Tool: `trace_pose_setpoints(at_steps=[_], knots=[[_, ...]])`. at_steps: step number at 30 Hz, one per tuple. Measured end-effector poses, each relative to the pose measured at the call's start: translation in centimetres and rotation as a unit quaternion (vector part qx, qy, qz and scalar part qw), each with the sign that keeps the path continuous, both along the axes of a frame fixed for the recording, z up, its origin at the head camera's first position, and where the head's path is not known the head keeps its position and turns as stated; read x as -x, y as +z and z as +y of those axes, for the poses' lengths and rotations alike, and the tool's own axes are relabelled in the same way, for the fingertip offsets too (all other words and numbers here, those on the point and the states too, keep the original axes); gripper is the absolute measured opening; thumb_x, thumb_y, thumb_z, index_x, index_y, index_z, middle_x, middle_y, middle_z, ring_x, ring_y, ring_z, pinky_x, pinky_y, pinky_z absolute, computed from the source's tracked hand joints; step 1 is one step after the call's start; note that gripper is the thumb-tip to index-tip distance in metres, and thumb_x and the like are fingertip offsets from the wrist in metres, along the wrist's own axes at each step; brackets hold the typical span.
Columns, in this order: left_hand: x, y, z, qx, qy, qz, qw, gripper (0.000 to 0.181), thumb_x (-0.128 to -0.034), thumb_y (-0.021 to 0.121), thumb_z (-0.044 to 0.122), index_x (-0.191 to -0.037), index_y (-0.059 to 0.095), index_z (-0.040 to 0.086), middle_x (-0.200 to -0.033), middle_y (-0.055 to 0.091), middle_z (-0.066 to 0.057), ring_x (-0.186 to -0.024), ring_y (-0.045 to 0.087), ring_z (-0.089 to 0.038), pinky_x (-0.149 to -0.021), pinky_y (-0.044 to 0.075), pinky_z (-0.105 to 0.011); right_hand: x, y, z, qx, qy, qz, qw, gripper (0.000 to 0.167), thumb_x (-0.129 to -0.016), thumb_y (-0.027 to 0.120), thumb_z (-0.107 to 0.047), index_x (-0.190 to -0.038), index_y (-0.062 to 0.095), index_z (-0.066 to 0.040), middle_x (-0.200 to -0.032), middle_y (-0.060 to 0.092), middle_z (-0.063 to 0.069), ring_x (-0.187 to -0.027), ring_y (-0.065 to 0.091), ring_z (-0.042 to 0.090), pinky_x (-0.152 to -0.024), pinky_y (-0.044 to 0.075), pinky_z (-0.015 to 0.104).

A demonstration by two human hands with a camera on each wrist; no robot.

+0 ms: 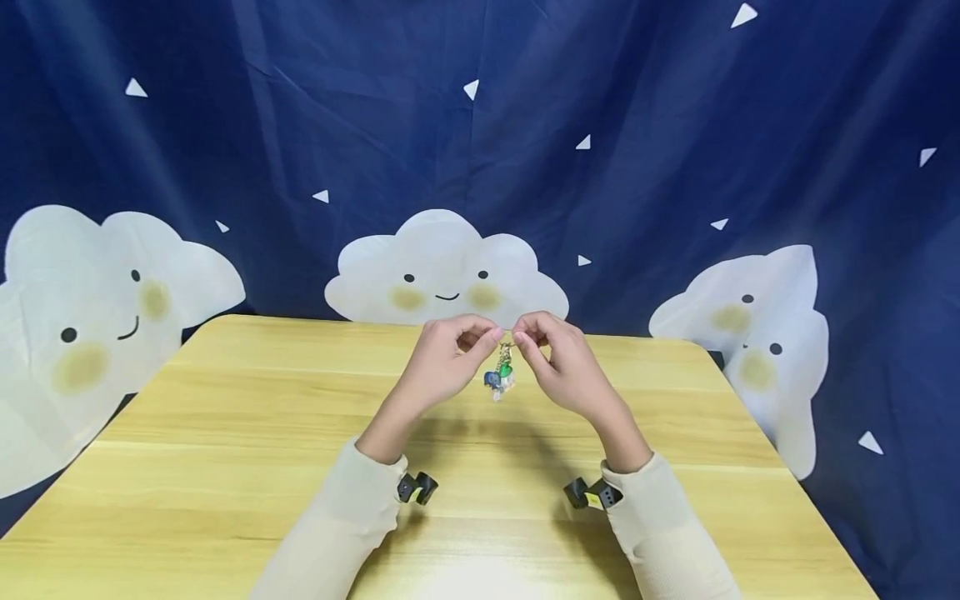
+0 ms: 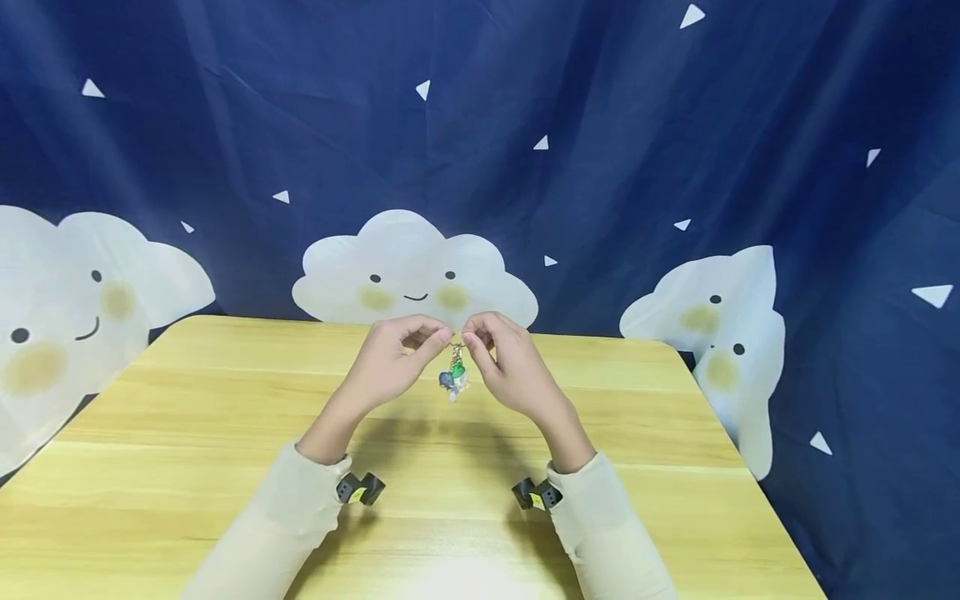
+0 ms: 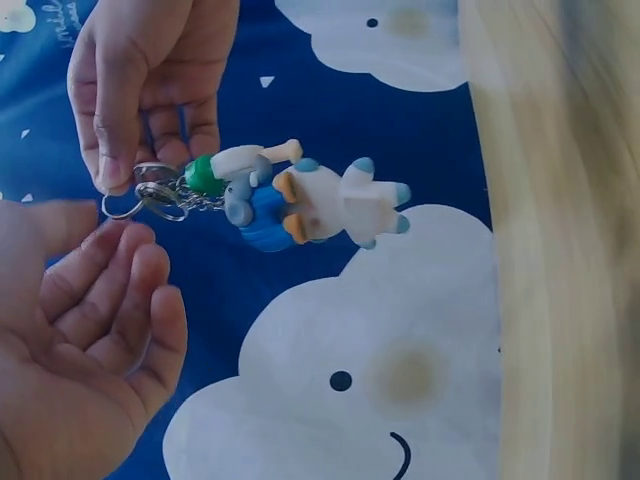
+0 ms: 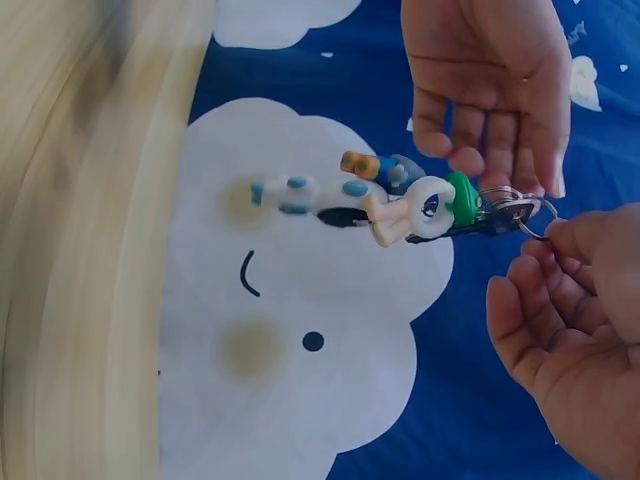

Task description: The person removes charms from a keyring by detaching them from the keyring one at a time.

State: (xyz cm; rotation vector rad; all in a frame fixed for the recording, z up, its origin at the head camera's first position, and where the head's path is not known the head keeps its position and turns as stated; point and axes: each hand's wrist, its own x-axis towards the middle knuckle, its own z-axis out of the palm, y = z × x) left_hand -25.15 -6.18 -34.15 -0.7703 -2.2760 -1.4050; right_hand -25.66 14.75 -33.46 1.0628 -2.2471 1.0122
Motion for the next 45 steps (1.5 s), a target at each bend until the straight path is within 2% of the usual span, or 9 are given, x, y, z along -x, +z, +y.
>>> trace_pose_setpoints(at_steps=[8,12,16,22,28,32,34,40,45], knots=[[-0.3,0.4,-0.1,0.013,-0.010,-0.009,0.9998,0.012,-0.1009,0.067,0.019,-0.101,0.076,0.010,-0.088,0.075,-0.001,-0.074,0.065,-0.010,-0.068,0.056,-0.030,-0.2,0.1,-0.4,0.002,-0.007,-0.003,1.0000,0.004,-0.102,0.061,-0.006,-0.104,0.064,-0.003,-0.085,0.063,0.006,-0.076,0.056,0.014,-0.073,0.053,0.034],[-0.4,0.5,0.0,0.019,0.006,-0.005,0.9998,0.013,-0.1025,0.065,0.019,-0.102,0.074,0.009,-0.088,0.074,-0.003,-0.076,0.065,-0.011,-0.071,0.056,-0.030,-0.2,0.0,-0.6,0.017,-0.020,0.003,0.9996,0.003,-0.100,0.064,-0.004,-0.103,0.066,-0.003,-0.085,0.065,0.005,-0.076,0.059,0.014,-0.072,0.054,0.033],[-0.7,0.8,0.0,-0.001,0.028,-0.006,0.9996,0.014,-0.1023,0.065,0.020,-0.102,0.073,0.008,-0.088,0.073,-0.004,-0.077,0.064,-0.012,-0.073,0.056,-0.031,0.0,-0.2,-0.8,0.028,-0.026,-0.006,0.9993,0.004,-0.100,0.066,-0.006,-0.103,0.068,-0.003,-0.084,0.066,0.002,-0.074,0.060,0.013,-0.071,0.055,0.033],[-0.8,1.0,0.0,-0.030,0.019,-0.008,0.9993,0.015,-0.1017,0.067,0.021,-0.102,0.074,0.008,-0.088,0.074,0.000,-0.079,0.066,-0.012,-0.075,0.057,-0.031,0.0,-0.3,-0.8,0.064,-0.010,-0.060,0.9961,0.008,-0.102,0.063,-0.009,-0.101,0.068,-0.003,-0.084,0.065,0.004,-0.074,0.058,0.016,-0.069,0.053,0.032],[-0.6,0.9,-0.3,-0.034,0.002,0.005,0.9994,0.013,-0.1011,0.068,0.022,-0.103,0.076,0.011,-0.087,0.073,0.005,-0.079,0.067,-0.011,-0.074,0.057,-0.031,-0.1,-0.2,-0.7,0.095,0.020,-0.134,0.9862,0.016,-0.107,0.054,-0.012,-0.099,0.063,-0.003,-0.079,0.056,0.007,-0.069,0.053,0.022,-0.063,0.047,0.027],[-0.6,1.1,-0.8,-0.013,-0.001,0.034,0.9993,0.011,-0.1003,0.069,0.020,-0.103,0.077,0.013,-0.090,0.074,0.007,-0.081,0.067,-0.009,-0.074,0.056,-0.032,-0.1,-0.2,-0.5,0.105,0.021,-0.164,0.9807,0.016,-0.107,0.054,-0.013,-0.098,0.064,-0.004,-0.078,0.057,0.009,-0.069,0.054,0.019,-0.062,0.046,0.026],[-0.6,1.2,-1.1,-0.004,-0.004,0.060,0.9982,0.009,-0.0989,0.070,0.017,-0.102,0.078,0.012,-0.092,0.075,0.006,-0.082,0.066,-0.009,-0.073,0.055,-0.031,-0.2,-0.1,-0.5,0.106,0.017,-0.177,0.9784,0.016,-0.107,0.055,-0.012,-0.097,0.065,-0.003,-0.077,0.058,0.011,-0.068,0.055,0.019,-0.060,0.045,0.026],[-0.2,1.0,-1.4,0.026,-0.041,0.149,0.9877,0.012,-0.0948,0.073,0.009,-0.105,0.079,0.009,-0.097,0.076,0.002,-0.084,0.066,-0.008,-0.072,0.054,-0.027,-0.5,0.2,-0.7,0.096,0.004,-0.203,0.9744,0.015,-0.102,0.055,-0.005,-0.095,0.068,-0.003,-0.074,0.059,0.010,-0.063,0.053,0.018,-0.052,0.039,0.025],[-0.1,1.0,-1.3,0.026,-0.053,0.168,0.9839,0.013,-0.0925,0.074,0.008,-0.104,0.080,0.008,-0.098,0.076,0.000,-0.089,0.068,-0.010,-0.077,0.055,-0.027,-0.5,0.3,-0.6,0.099,0.020,-0.248,0.9634,0.017,-0.103,0.052,-0.005,-0.095,0.067,-0.001,-0.073,0.057,0.012,-0.063,0.050,0.018,-0.055,0.038,0.025]])
